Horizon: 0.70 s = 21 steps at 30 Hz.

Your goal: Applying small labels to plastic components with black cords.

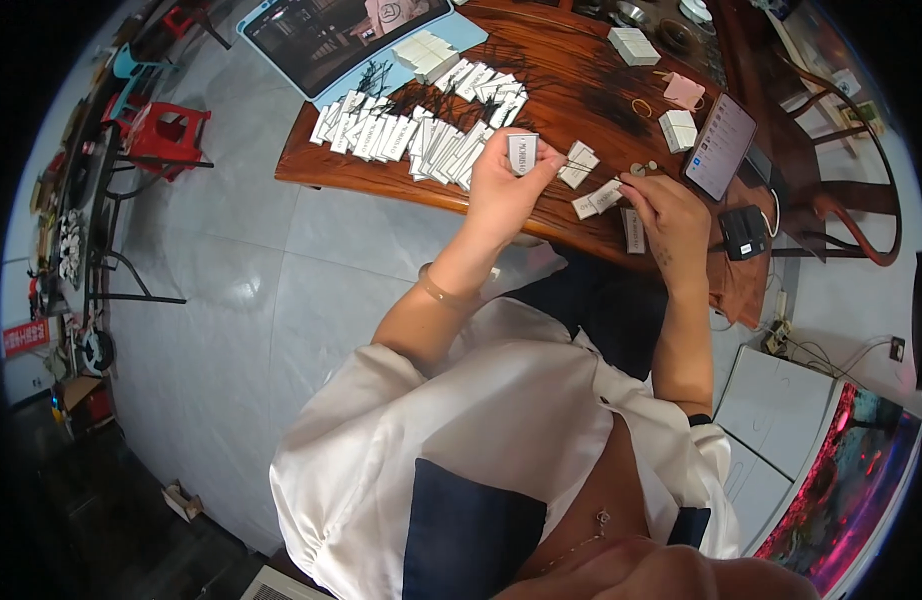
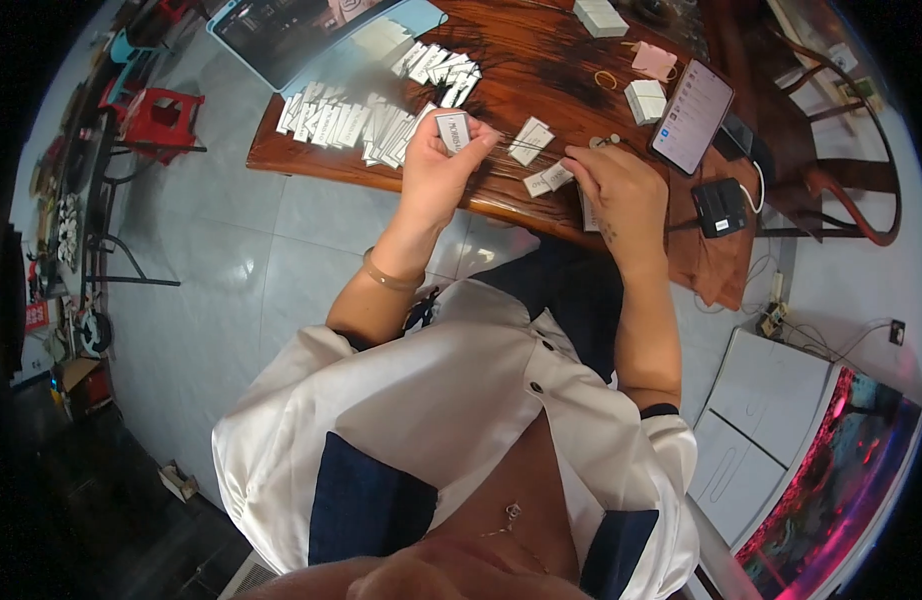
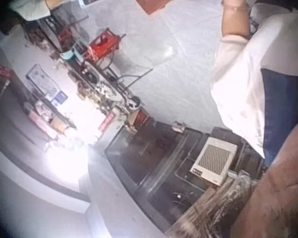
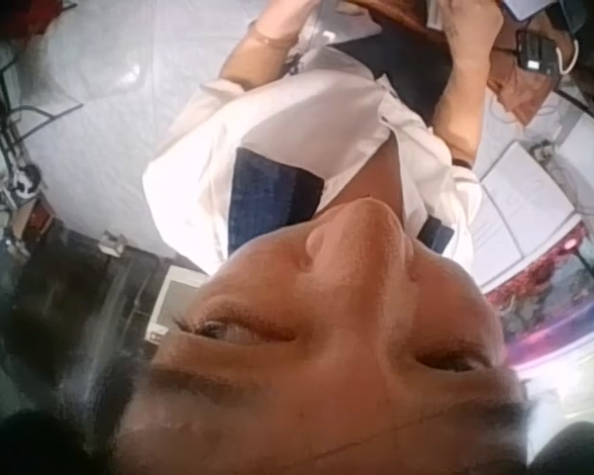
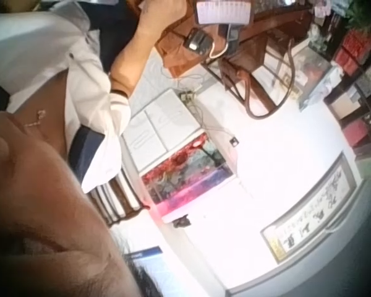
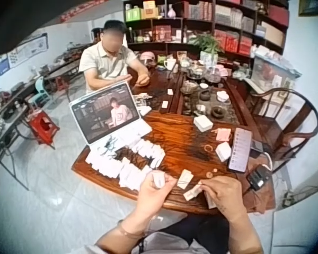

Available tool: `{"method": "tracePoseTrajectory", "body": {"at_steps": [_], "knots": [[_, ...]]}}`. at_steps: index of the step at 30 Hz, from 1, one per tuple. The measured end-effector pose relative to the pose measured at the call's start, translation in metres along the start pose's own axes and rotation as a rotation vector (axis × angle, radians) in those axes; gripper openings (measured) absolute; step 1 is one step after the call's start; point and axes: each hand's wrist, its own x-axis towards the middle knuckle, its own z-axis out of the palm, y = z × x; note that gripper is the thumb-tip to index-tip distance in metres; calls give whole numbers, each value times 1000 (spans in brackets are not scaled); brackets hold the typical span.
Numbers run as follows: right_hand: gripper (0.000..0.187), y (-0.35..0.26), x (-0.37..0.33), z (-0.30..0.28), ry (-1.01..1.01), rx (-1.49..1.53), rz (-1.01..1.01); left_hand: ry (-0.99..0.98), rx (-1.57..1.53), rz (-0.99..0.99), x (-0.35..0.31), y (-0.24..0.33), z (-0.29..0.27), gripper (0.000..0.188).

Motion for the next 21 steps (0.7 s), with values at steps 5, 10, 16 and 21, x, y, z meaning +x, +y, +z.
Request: {"method": "tracePoseTrajectory", "body": {"at_steps": [5,10,16,21], "knots": [[21,10,-5,2,-30,77,-6,-8,34,7,-2,-2,-1,24],[43,-20,2,6,-95,388,109,-118,93,-9,-7,-4,5,24],[40,-20,-3,24,20,253,-31,-136,57,-20,-6,-8,5,24],[34,-23,-4,26,-53,467,134,-91,68,-3,-7,-2,9,20]]}}
